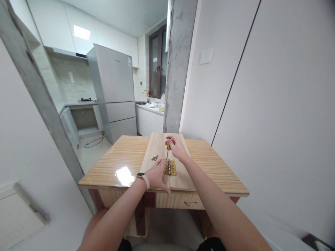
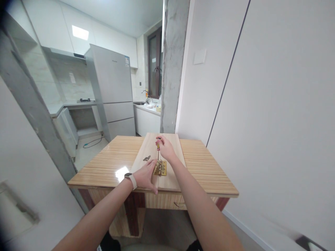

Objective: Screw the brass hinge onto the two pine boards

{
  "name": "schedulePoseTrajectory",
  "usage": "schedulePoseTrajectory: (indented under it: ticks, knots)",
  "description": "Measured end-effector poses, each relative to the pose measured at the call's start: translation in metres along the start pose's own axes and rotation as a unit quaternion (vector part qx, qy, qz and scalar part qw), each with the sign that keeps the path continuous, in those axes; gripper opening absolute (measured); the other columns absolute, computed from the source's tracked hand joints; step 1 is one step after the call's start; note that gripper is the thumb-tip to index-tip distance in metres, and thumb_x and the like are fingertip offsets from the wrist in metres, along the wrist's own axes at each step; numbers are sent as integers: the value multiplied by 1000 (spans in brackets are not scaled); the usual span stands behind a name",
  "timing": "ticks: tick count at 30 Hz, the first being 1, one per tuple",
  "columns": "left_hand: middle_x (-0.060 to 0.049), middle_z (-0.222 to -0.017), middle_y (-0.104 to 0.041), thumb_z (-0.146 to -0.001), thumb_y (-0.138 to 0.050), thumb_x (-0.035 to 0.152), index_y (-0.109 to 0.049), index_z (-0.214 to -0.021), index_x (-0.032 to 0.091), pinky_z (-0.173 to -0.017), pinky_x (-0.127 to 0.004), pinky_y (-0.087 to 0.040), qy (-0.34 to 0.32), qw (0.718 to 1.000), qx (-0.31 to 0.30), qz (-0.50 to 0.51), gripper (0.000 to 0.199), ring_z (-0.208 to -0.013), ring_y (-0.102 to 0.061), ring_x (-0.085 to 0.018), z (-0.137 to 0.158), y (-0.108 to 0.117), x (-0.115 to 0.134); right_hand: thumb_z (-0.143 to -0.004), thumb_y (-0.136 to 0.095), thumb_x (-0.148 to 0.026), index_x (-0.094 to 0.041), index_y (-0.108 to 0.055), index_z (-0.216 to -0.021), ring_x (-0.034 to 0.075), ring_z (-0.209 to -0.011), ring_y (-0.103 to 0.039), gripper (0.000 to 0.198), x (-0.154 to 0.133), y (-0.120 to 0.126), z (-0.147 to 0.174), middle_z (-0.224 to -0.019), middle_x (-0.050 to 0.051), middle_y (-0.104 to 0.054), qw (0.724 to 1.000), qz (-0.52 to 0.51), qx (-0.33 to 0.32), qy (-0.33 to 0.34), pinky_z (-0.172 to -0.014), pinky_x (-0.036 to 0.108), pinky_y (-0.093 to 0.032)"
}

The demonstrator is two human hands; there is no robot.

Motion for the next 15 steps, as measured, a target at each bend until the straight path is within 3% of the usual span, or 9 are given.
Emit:
schedulePoseTrajectory:
  ticks: [8, 15]
  knots:
    - [-24, -153, -39, -42, -83, 77, -28, -156, 10, -125, -52, -22, 4, 999, 23, -29, 143, -147, -28, -43, 1, 1, 8, -95, -47, -49, -24, -59, -115, 16, -85, -64, 34, 4, 1, -3, -94, 5, -67, 1000, 1, 5, 11, -66, 29, -59]
    - [-23, -149, -43, -36, -81, 82, -32, -151, 10, -123, -53, -26, 2, 999, 33, -40, 145, -144, -33, -44, -3, 0, 6, -95, -49, -51, -24, -60, -114, 18, -88, -64, 35, 12, 4, -7, -93, 5, -67, 1000, -12, 16, 17, -64, 29, -59]
Point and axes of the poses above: each hand's wrist, its own z-axis away from the middle knuckle, its own y-axis out of the back of the hand, x = y × z, the point moved 7 cm from there along -z, towards the middle knuckle
